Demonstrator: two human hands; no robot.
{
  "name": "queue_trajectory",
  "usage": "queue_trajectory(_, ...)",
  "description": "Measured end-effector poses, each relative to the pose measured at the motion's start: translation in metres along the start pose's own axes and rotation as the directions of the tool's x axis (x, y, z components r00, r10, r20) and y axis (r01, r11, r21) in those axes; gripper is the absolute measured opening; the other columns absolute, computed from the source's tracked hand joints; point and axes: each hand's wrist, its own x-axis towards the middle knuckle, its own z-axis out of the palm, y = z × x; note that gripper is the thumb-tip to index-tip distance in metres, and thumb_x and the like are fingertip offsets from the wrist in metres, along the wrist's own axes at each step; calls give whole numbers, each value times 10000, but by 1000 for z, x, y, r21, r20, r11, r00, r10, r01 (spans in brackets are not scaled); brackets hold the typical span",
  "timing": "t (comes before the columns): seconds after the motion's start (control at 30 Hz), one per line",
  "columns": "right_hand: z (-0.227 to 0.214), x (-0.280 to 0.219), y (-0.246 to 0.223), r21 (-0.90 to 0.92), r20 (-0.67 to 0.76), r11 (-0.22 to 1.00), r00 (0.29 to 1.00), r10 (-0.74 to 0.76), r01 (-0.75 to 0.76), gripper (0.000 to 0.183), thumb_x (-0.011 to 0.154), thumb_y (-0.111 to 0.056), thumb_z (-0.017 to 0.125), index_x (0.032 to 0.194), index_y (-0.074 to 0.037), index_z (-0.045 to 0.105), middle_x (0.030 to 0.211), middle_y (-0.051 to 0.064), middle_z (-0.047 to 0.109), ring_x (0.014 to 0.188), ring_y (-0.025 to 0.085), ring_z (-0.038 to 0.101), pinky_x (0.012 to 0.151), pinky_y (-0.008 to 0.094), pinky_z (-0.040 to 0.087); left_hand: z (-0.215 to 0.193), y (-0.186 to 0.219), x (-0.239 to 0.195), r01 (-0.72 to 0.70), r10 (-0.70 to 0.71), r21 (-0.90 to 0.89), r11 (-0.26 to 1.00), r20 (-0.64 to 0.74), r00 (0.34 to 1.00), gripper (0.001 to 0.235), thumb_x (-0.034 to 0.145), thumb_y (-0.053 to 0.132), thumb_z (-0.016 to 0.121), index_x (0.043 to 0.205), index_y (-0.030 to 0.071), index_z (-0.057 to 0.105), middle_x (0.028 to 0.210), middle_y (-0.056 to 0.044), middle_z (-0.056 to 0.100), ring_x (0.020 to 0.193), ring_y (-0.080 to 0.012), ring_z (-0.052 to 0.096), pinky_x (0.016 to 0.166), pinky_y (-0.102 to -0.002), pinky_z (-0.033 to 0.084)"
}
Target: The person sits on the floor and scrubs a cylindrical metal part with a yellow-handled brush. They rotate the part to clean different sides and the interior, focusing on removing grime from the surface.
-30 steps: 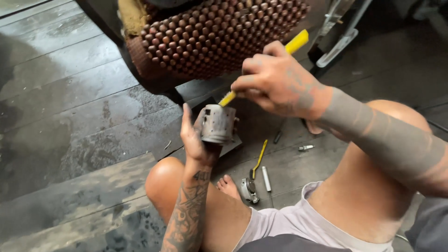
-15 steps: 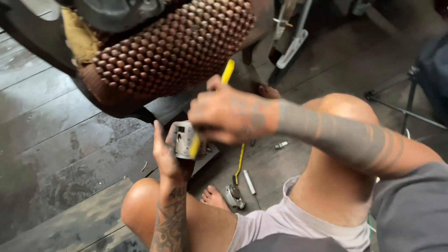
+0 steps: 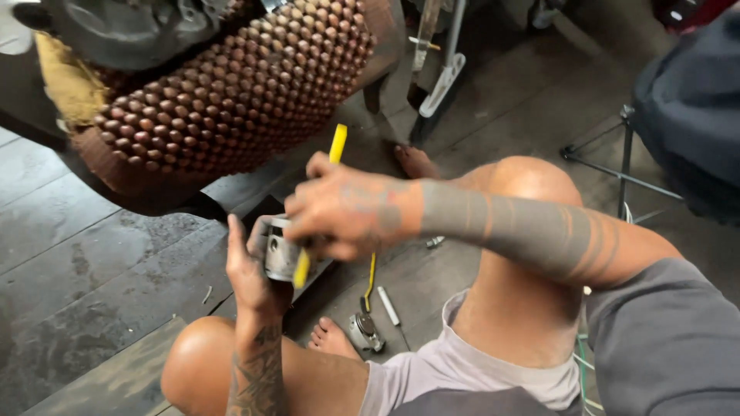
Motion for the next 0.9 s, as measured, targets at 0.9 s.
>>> queue_trajectory(0.9, 37, -51, -28, -288, -374, 849, 868, 327, -444, 168, 1006, -348, 578, 970, -195, 518, 872, -2, 491, 817, 309, 617, 651, 439, 539, 24, -14, -34, -58, 70, -110, 992, 109, 992, 673, 899, 605, 578, 1097, -35, 648, 1025, -196, 695, 888, -343, 717, 899, -477, 613)
